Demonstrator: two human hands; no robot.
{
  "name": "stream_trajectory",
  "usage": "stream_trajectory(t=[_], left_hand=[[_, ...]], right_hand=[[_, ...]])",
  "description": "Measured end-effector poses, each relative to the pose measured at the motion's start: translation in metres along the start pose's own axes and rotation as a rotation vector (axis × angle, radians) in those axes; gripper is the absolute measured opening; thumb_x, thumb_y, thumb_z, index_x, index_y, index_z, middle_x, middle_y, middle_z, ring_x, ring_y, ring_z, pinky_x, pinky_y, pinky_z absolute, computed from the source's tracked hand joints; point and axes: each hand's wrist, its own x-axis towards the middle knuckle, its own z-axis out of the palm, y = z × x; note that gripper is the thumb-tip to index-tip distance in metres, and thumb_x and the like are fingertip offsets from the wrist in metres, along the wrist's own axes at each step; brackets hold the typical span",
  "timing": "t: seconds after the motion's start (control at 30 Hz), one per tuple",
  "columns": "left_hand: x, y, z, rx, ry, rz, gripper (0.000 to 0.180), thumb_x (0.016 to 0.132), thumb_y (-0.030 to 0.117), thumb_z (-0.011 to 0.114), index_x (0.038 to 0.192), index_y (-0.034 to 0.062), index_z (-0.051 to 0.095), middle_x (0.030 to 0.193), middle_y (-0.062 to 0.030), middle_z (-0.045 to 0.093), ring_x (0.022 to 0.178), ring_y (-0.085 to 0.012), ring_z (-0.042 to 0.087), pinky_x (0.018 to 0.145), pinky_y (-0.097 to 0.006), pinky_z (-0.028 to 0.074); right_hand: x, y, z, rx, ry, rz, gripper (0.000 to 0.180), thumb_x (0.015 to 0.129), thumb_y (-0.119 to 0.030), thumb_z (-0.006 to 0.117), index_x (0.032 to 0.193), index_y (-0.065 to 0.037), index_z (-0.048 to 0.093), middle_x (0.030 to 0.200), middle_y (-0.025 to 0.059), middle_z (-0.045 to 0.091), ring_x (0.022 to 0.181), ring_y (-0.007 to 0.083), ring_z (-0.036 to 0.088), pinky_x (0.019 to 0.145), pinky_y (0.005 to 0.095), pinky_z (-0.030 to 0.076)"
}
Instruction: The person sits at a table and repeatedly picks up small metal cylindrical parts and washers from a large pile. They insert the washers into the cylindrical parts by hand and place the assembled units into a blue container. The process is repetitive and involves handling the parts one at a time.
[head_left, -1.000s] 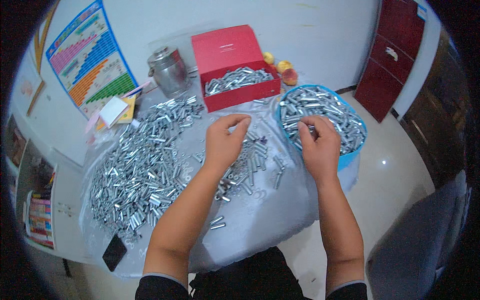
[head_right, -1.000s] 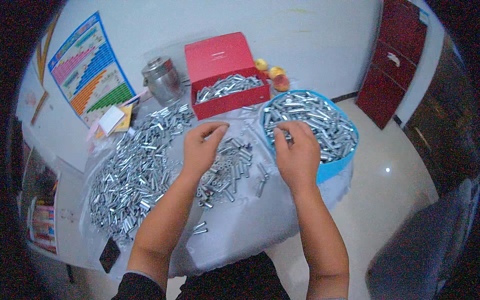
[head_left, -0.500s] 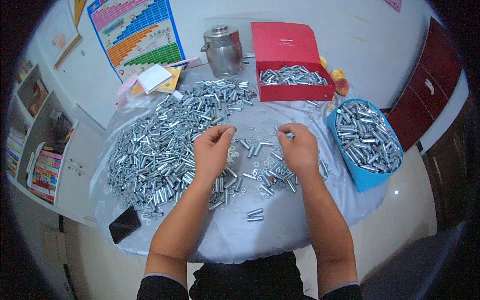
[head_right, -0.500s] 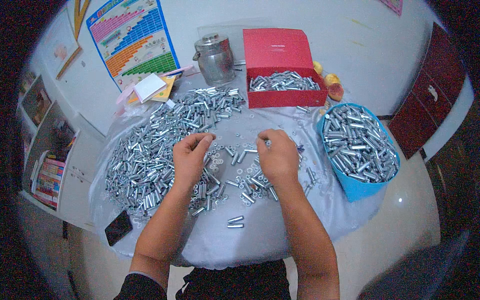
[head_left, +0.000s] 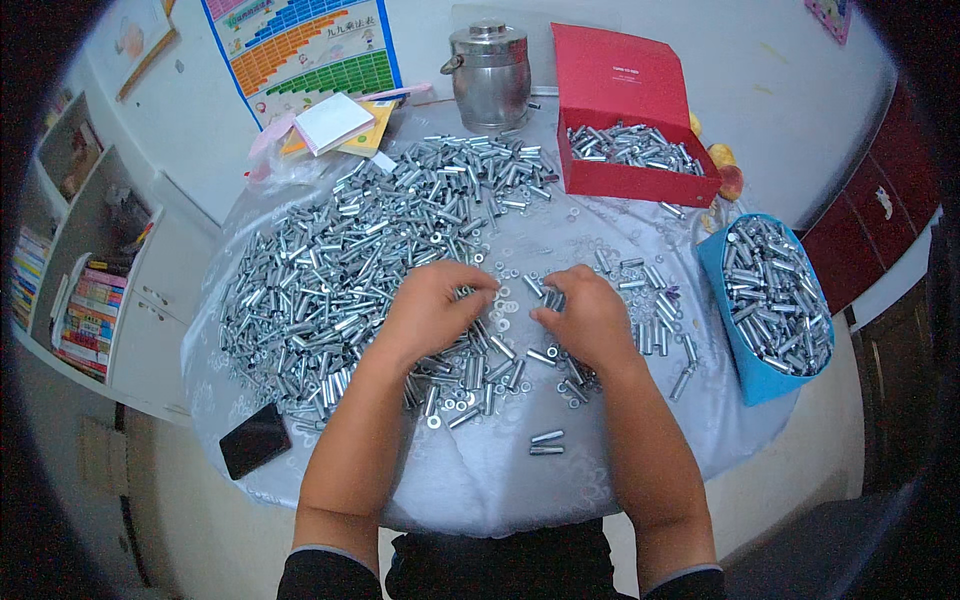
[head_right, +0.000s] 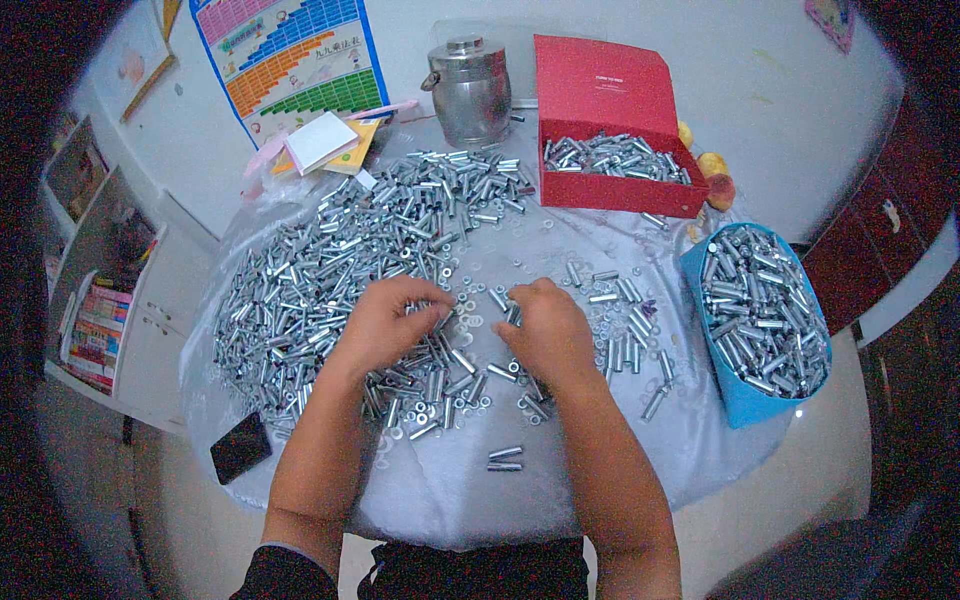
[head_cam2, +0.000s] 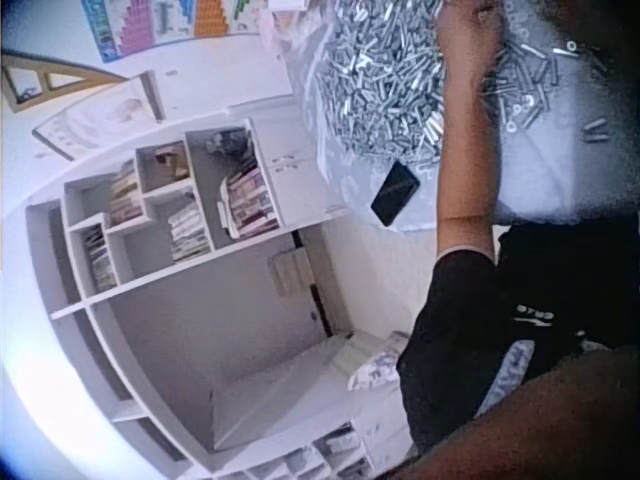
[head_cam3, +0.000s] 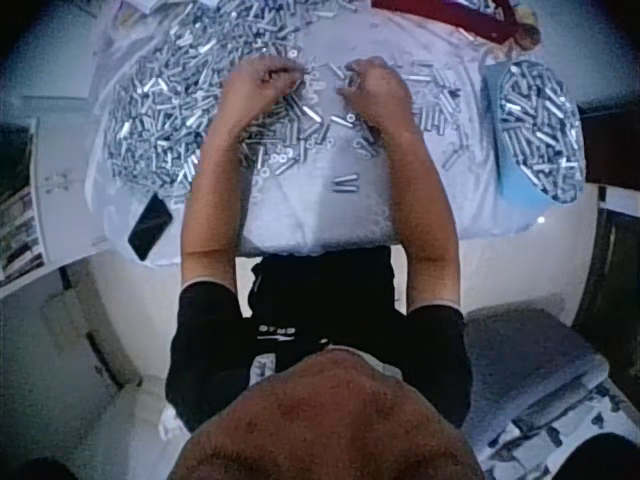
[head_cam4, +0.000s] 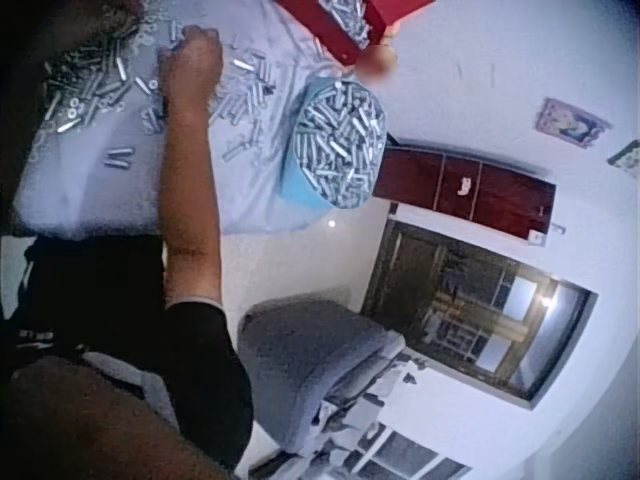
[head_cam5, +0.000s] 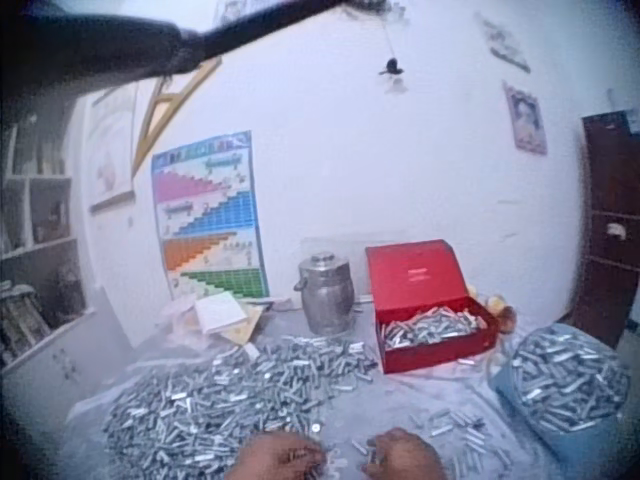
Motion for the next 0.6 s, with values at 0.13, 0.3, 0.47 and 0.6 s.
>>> stream_trajectory(t=[0.13, 0.3, 0.47, 0.6], left_hand=[[-0.001, -0.008, 0.0, 0.295, -0.323, 0.382, 0.015, 0.072, 0.011, 0.068, 0.086, 0.0095, 0.071, 0.09, -0.0101, 0.067, 0.091, -0.0296, 0.06, 0.088, -0.04, 0.042], [-0.005, -0.003, 0.004, 0.528, -0.29, 0.322, 0.019, 0.068, 0.016, 0.07, 0.085, 0.01, 0.07, 0.088, -0.0085, 0.064, 0.089, -0.0308, 0.057, 0.086, -0.041, 0.042], [-0.006, -0.002, 0.007, 0.581, -0.302, 0.296, 0.018, 0.066, 0.017, 0.069, 0.082, 0.0097, 0.069, 0.083, -0.0096, 0.063, 0.087, -0.0332, 0.056, 0.083, -0.044, 0.042], [-0.002, -0.002, 0.009, 0.543, -0.327, 0.282, 0.015, 0.067, 0.016, 0.068, 0.08, 0.0093, 0.067, 0.081, -0.0115, 0.063, 0.086, -0.0335, 0.056, 0.08, -0.044, 0.043]], right_hand=[[-0.003, 0.002, 0.001, -0.01, -0.058, -0.03, 0.038, 0.072, -0.016, 0.076, 0.106, -0.005, 0.066, 0.104, 0.0173, 0.061, 0.096, 0.0357, 0.061, 0.085, 0.0425, 0.049], [-0.007, 0.004, -0.002, 0.29, -0.064, -0.01, 0.047, 0.073, -0.005, 0.072, 0.119, -0.006, 0.061, 0.107, 0.0135, 0.062, 0.09, 0.0253, 0.062, 0.079, 0.0348, 0.051], [-0.008, 0.01, -0.007, 0.964, -0.165, 0.079, 0.052, 0.076, 0.008, 0.061, 0.127, -0.003, 0.055, 0.117, 0.0092, 0.063, 0.08, 0.009, 0.056, 0.073, 0.0239, 0.049], [-0.005, 0.02, 0.0, 1.061, -0.212, 0.089, 0.049, 0.078, 0.009, 0.057, 0.126, 0.001, 0.054, 0.117, 0.0123, 0.063, 0.085, 0.0103, 0.059, 0.074, 0.0244, 0.051]])
